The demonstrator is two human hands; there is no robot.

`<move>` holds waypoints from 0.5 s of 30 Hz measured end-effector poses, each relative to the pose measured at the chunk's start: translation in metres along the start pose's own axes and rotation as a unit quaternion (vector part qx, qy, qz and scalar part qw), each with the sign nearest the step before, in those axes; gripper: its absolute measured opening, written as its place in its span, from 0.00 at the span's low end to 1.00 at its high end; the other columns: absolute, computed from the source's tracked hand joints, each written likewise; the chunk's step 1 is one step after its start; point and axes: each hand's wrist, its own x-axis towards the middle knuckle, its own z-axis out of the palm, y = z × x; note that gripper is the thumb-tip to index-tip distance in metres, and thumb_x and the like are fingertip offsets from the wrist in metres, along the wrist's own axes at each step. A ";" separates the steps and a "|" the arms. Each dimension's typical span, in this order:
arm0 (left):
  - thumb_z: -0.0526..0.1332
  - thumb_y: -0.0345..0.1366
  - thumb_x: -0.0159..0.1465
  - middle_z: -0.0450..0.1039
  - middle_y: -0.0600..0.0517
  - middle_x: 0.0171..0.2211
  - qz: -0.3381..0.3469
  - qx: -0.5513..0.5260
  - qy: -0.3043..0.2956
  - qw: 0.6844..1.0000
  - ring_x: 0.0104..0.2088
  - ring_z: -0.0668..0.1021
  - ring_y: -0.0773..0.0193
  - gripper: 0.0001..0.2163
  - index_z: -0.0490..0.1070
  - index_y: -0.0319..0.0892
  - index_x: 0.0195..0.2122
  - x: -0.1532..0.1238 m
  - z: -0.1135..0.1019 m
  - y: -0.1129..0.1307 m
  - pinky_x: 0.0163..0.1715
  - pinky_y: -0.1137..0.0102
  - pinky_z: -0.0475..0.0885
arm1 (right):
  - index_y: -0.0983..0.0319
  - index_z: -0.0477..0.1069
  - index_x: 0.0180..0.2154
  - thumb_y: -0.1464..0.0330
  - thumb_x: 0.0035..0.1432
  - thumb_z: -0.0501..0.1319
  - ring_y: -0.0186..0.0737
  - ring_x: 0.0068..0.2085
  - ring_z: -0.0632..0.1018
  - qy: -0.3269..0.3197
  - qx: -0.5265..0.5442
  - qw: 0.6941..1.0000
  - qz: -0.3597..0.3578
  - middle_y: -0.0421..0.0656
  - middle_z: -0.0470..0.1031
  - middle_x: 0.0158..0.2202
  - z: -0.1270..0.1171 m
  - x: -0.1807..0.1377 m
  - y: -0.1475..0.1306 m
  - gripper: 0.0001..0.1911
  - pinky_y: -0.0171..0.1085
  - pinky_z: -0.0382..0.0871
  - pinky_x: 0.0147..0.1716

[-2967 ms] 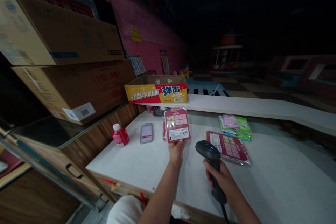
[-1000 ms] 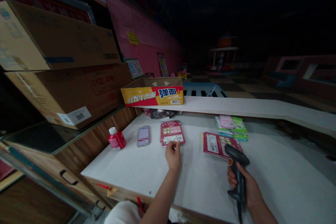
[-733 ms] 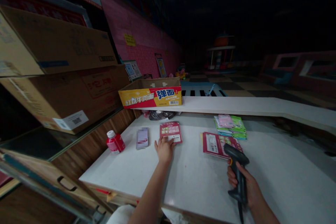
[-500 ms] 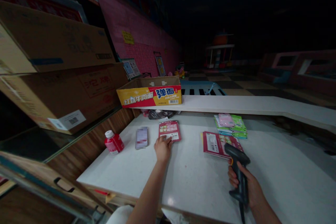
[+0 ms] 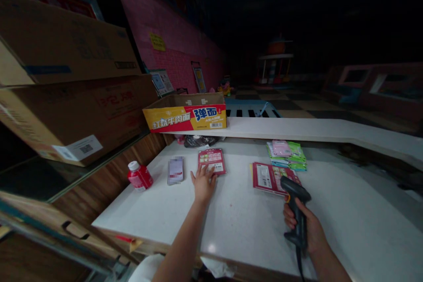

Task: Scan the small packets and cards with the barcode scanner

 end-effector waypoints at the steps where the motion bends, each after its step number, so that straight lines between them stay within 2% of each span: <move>1: 0.59 0.37 0.63 0.70 0.46 0.56 0.025 -0.022 0.012 0.999 0.62 0.63 0.47 0.15 0.75 0.52 0.50 -0.001 -0.001 0.001 0.62 0.44 0.47 | 0.62 0.70 0.33 0.58 0.50 0.69 0.27 0.18 0.62 -0.003 -0.001 1.000 -0.001 0.35 0.63 0.19 0.000 0.001 -0.001 0.16 0.27 0.58 0.15; 4: 0.59 0.35 0.62 0.74 0.45 0.50 0.090 -0.101 0.010 0.991 0.55 0.70 0.50 0.13 0.77 0.49 0.46 -0.004 0.000 0.016 0.58 0.54 0.60 | 0.62 0.71 0.34 0.58 0.50 0.70 0.28 0.18 0.62 -0.018 -0.004 1.000 -0.004 0.35 0.63 0.19 0.001 0.002 -0.002 0.16 0.28 0.58 0.15; 6: 0.59 0.34 0.61 0.77 0.44 0.42 0.091 -0.160 -0.019 0.983 0.46 0.75 0.53 0.12 0.78 0.47 0.44 -0.007 0.007 0.036 0.50 0.59 0.67 | 0.62 0.71 0.33 0.58 0.50 0.70 0.28 0.17 0.61 -0.018 -0.002 1.000 -0.010 0.35 0.63 0.19 0.002 0.003 -0.002 0.16 0.28 0.58 0.15; 8: 0.59 0.33 0.60 0.77 0.46 0.33 0.052 -0.218 -0.051 0.973 0.35 0.77 0.57 0.10 0.78 0.45 0.39 -0.008 0.020 0.063 0.41 0.64 0.70 | 0.61 0.69 0.31 0.57 0.50 0.69 0.27 0.17 0.61 -0.012 -0.004 1.000 -0.017 0.34 0.62 0.19 0.003 0.003 -0.001 0.16 0.27 0.56 0.14; 10: 0.60 0.32 0.58 0.76 0.48 0.28 0.010 -0.251 -0.083 0.964 0.30 0.76 0.60 0.06 0.77 0.43 0.30 -0.005 0.033 0.092 0.35 0.68 0.68 | 0.61 0.68 0.30 0.56 0.50 0.69 0.27 0.17 0.60 -0.006 -0.012 1.000 -0.022 0.34 0.62 0.19 0.004 0.003 0.000 0.17 0.27 0.56 0.14; 12: 0.61 0.33 0.58 0.74 0.49 0.25 -0.043 -0.252 -0.110 0.960 0.29 0.76 0.61 0.05 0.73 0.42 0.25 0.001 0.045 0.118 0.33 0.69 0.66 | 0.61 0.67 0.29 0.55 0.50 0.69 0.26 0.17 0.60 -0.005 -0.017 1.000 -0.024 0.34 0.61 0.19 0.004 0.004 0.000 0.18 0.27 0.56 0.14; 15: 0.70 0.40 0.51 0.74 0.49 0.27 -0.123 -0.241 -0.120 0.955 0.33 0.77 0.58 0.11 0.69 0.43 0.27 0.013 0.055 0.144 0.34 0.70 0.65 | 0.61 0.66 0.27 0.55 0.49 0.69 0.26 0.17 0.60 -0.012 -0.017 1.000 -0.018 0.34 0.61 0.18 0.004 0.006 -0.002 0.19 0.27 0.57 0.15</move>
